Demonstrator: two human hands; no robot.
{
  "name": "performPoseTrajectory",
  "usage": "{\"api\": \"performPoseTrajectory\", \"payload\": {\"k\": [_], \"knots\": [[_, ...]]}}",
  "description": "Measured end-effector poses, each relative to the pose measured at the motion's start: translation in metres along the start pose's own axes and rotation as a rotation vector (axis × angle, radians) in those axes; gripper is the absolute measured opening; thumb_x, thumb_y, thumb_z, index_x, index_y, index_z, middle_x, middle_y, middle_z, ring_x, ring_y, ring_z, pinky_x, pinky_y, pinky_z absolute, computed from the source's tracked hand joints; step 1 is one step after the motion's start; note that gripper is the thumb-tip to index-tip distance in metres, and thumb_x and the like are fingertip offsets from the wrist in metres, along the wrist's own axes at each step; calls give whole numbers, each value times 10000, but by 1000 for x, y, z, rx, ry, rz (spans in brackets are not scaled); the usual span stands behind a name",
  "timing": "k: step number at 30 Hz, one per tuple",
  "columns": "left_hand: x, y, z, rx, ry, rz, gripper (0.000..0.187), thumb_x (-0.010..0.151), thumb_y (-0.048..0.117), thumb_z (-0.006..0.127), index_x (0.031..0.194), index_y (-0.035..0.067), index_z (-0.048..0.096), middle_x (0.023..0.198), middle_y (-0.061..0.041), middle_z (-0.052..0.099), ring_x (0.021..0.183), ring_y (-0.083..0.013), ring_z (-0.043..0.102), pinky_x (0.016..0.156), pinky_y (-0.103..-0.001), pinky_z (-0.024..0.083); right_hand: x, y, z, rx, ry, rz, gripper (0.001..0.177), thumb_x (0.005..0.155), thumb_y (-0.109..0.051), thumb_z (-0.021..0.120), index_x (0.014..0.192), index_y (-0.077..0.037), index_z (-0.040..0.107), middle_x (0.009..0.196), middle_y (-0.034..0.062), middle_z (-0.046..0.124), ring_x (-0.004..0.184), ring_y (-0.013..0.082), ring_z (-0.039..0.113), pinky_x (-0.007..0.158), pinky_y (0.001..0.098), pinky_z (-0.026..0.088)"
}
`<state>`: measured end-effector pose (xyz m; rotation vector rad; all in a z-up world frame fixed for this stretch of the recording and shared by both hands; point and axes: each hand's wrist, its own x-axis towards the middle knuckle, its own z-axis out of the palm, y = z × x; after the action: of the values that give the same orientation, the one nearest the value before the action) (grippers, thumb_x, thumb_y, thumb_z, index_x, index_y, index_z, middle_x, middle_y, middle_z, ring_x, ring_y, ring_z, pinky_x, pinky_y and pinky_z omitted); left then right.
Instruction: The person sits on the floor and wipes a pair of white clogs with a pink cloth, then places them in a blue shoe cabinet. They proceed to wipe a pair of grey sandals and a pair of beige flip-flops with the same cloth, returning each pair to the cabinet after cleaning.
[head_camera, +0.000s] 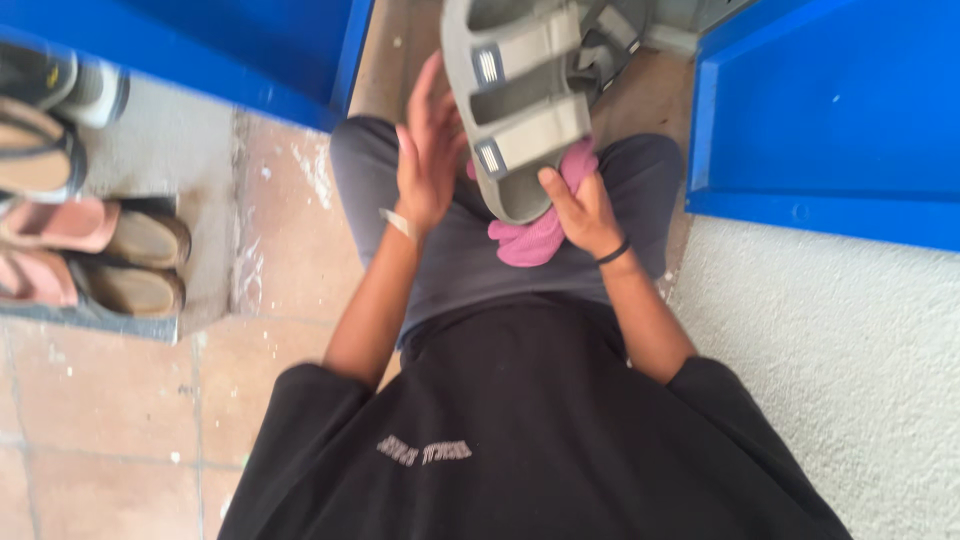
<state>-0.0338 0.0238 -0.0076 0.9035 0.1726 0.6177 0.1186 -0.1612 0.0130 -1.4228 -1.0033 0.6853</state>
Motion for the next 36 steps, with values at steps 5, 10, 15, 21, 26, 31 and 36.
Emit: {"api": "performPoseTrajectory", "payload": {"k": [5,10,15,21,26,31,36], "knots": [[25,-20,10,-467,-186,-134,1111,920,858,358,1630,5,311,1626,-224,446,1489,-341,502,1242,-448,433,3,-22,7,-545,7,419,386,1063,-278,588,1082,96,682,905,277,638,867,379,679,781,412,526],[39,1,32,-400,-171,-11,1023,967,786,403,1638,17,327,1585,-216,461,1426,-331,518,1206,-464,444,-50,-45,-15,-429,466,-128,282,1124,-233,497,1115,-13,673,1008,150,706,935,290,694,844,400,537],[40,-32,36,-419,-12,-200,983,921,736,502,1585,43,292,1557,-188,442,1405,-347,520,1196,-530,462,-42,-63,-2,-550,-136,-422,454,946,-334,550,1238,-6,664,1246,223,691,1197,440,643,1068,557,430],[19,-62,33,-460,-118,-234,944,957,705,533,1563,1,365,1545,-215,487,1386,-340,557,1211,-492,441,-7,-47,10,-528,-100,-364,454,1053,-350,465,1317,-21,633,1373,197,636,1314,420,580,1131,506,412],[23,-54,20,-516,-330,-418,1007,935,747,521,1556,-38,414,1543,-193,519,1405,-312,565,1249,-433,428,-5,-79,39,533,150,43,687,1043,-588,483,1471,-52,453,1490,188,501,1423,367,465,1237,447,354],[-1,-22,35,-304,-234,-183,955,1004,758,496,1525,-40,430,1492,-199,553,1383,-323,566,1203,-452,437,-9,-89,-7,-430,-403,-462,719,902,-689,546,1212,-44,609,1213,129,645,1204,389,598,1084,478,418],[11,-8,37,-403,73,-127,903,969,724,492,1533,24,402,1467,-185,559,1335,-332,585,1169,-491,470,-13,-95,-9,-626,-404,-522,762,898,-684,583,1294,-35,634,1291,174,648,1215,406,638,1078,503,479]]}}
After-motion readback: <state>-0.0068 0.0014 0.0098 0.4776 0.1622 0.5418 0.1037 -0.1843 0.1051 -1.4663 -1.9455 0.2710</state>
